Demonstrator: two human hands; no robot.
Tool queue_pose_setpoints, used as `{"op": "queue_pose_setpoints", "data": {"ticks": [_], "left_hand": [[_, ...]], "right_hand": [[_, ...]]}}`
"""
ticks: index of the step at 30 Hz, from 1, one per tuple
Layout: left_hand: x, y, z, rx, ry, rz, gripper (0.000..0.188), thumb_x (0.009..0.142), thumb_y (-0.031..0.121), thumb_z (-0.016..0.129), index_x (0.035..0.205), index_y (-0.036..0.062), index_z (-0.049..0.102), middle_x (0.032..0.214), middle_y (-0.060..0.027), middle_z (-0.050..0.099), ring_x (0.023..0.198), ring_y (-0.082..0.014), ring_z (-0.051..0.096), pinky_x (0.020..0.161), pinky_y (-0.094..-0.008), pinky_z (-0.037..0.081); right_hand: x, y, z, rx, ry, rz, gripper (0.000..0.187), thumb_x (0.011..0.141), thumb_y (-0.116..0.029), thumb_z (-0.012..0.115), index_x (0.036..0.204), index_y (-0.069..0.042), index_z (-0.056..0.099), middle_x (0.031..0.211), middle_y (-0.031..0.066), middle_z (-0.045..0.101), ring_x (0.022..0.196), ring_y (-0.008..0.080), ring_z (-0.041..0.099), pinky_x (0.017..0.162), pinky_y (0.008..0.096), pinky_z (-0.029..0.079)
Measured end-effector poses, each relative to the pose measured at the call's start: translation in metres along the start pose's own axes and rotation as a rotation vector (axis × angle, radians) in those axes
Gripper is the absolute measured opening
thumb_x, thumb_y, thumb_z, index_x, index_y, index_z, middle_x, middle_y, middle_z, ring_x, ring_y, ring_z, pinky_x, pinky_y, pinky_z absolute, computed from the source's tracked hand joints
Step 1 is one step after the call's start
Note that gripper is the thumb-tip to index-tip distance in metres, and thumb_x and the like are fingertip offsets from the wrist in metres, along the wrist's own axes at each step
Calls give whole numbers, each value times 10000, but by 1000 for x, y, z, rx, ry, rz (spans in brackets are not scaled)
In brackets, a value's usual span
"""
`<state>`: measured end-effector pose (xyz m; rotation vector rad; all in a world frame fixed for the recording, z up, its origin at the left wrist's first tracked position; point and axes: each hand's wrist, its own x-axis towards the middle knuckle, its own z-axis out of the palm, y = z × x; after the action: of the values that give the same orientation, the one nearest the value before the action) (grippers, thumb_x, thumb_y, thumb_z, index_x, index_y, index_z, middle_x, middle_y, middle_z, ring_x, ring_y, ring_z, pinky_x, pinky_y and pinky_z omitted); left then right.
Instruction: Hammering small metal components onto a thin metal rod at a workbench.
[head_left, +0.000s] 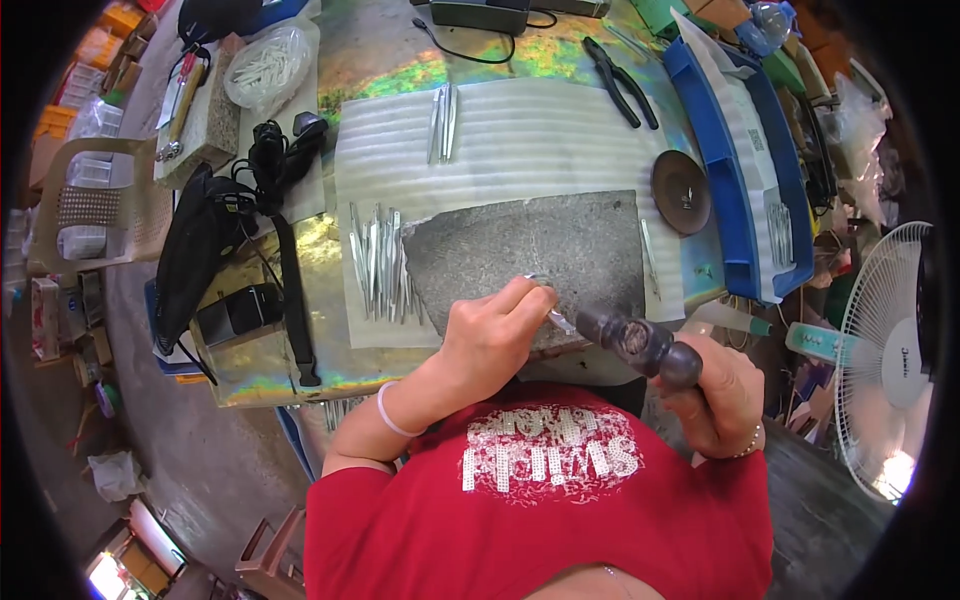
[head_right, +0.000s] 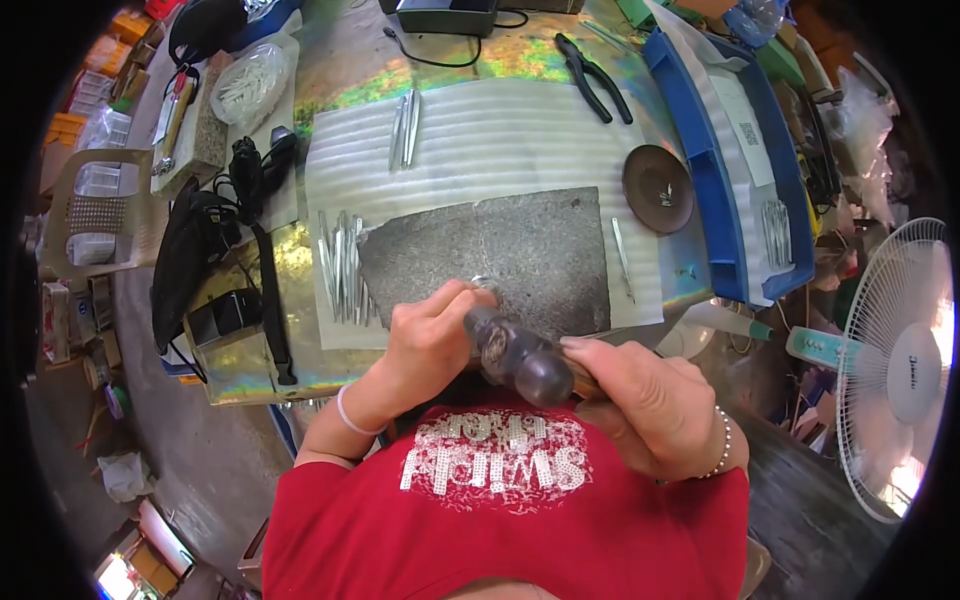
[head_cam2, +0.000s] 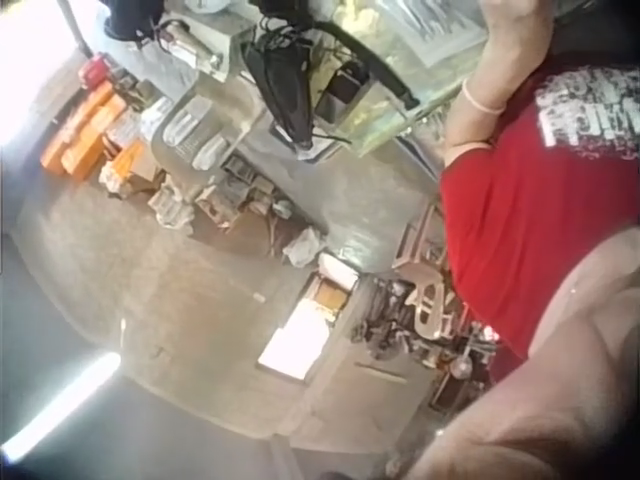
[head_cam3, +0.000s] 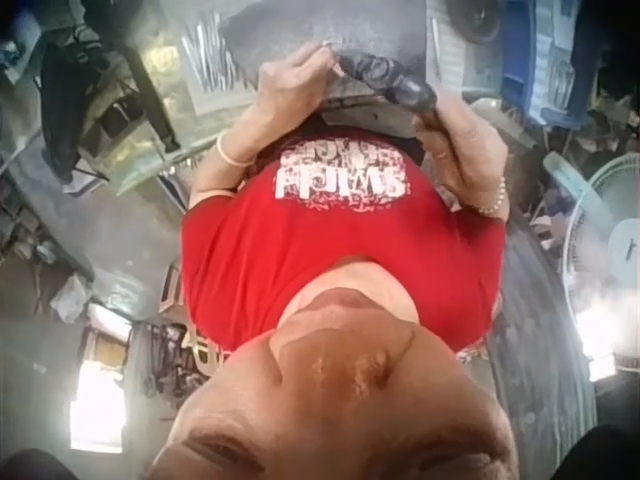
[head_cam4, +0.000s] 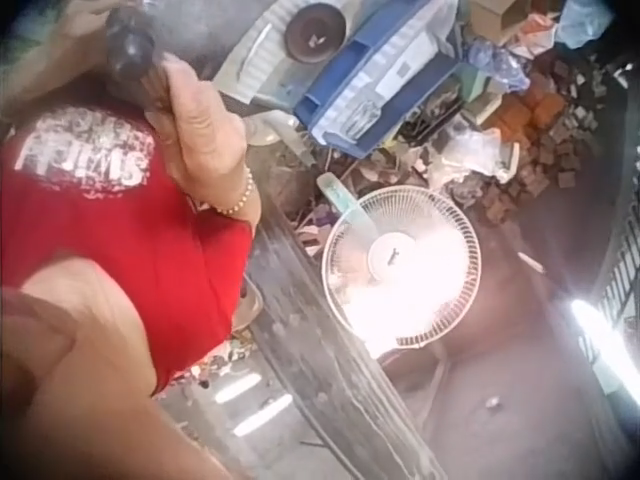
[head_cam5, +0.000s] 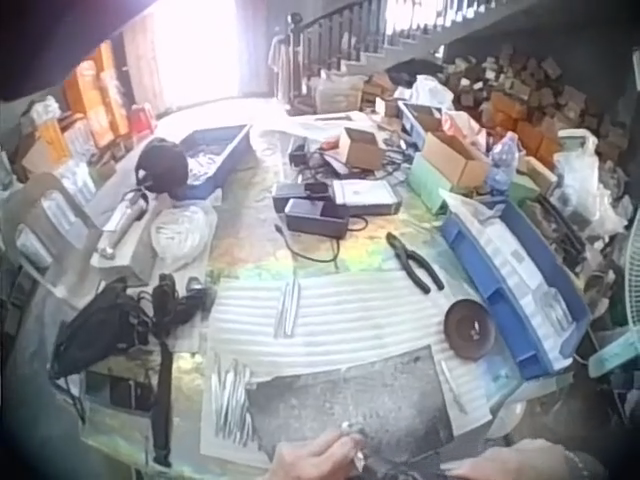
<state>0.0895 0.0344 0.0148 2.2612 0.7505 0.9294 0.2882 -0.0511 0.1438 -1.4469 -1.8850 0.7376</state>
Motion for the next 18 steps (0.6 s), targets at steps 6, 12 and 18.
{"op": "queue_pose_setpoints", "data": {"ticks": [6,12,18], "left_hand": [[1,2,3,8,-9,-57,198,692,12,695,854,60,592,781,-52,615,592,-225,621,471,-312,487],[2,3,3,-7,29,4,180,734,-17,574,881,86,553,743,-56,536,521,-244,573,427,-336,456],[4,0,-6,-32,20,-31,169,764,-31,594,902,66,591,749,-78,572,550,-225,608,471,-316,477]], "right_hand": [[-6,2,-1,-112,-94,7,246,819,-82,616,1051,2,610,915,131,676,731,229,667,603,307,518],[-41,-46,-15,-106,350,100,60,724,-48,617,749,-45,671,664,69,585,542,235,552,514,290,452],[-8,-22,-23,-267,4,-43,464,746,-38,674,1180,53,537,900,154,648,702,267,651,569,303,507]]}}
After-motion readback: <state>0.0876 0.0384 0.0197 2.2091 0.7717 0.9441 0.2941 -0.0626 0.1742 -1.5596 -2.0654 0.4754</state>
